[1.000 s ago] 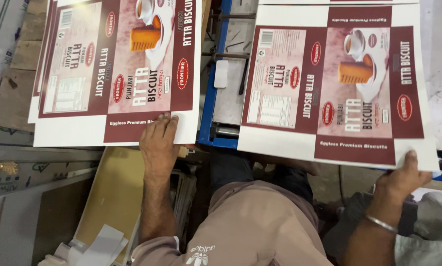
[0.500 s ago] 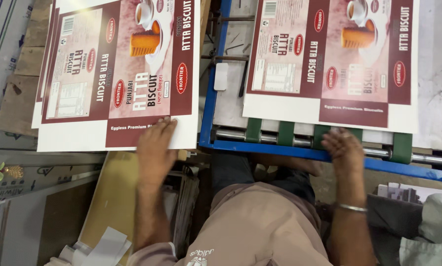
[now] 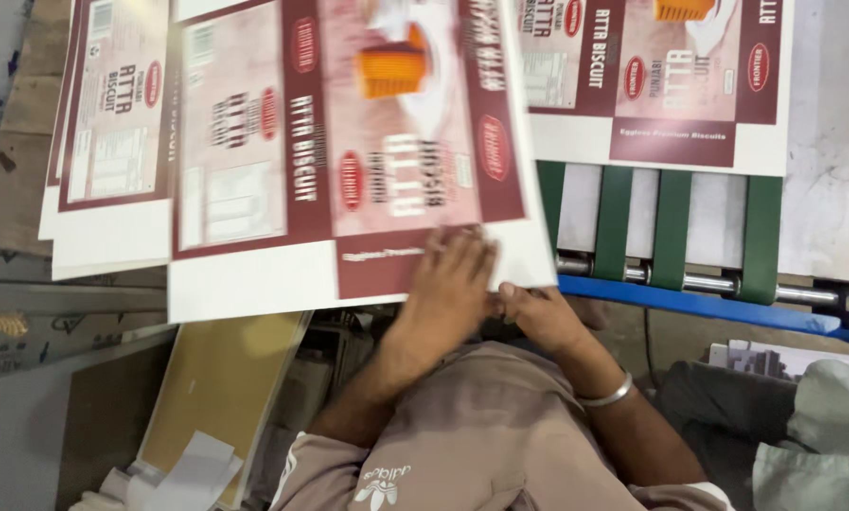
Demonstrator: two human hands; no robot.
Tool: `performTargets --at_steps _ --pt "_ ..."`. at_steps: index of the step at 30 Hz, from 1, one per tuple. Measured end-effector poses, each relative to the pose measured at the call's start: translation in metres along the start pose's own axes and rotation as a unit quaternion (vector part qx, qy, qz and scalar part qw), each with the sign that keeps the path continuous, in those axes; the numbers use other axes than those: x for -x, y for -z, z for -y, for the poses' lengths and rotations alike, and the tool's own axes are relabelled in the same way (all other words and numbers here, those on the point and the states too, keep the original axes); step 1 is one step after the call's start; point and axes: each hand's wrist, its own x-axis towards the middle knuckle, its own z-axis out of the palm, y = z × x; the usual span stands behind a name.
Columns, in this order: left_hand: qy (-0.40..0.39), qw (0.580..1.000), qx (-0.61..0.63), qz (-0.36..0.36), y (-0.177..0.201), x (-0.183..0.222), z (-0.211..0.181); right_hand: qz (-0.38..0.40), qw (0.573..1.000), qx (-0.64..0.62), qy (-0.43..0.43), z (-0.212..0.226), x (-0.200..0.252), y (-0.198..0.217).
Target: The person repeatedly picks up flat printed cardboard sheets labeled 'ATTRA BISCUIT' from a stack on the left and feeds them one by one into a blue printing machine. The person uses both hands to align and insert the sheets into the machine's rollers.
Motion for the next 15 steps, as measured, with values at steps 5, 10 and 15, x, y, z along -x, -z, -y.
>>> performTargets --at_steps 5,10,15 --pt "0.031 0.999 0.013 0.037 0.021 0.010 0.011 -0.246 0.960 -0.104 0.087 0.009 -0.005 0.037" --pt "0.112 0.991 -0.074 -0.019 0.044 0.053 0.066 -0.387 0.888 -0.043 0.245 0.050 0.018 0.147" --pt "0.144 0.978 -0.152 -0.022 0.052 0.065 0.106 -0.487 0.817 -0.002 0.310 0.067 0.056 0.230"
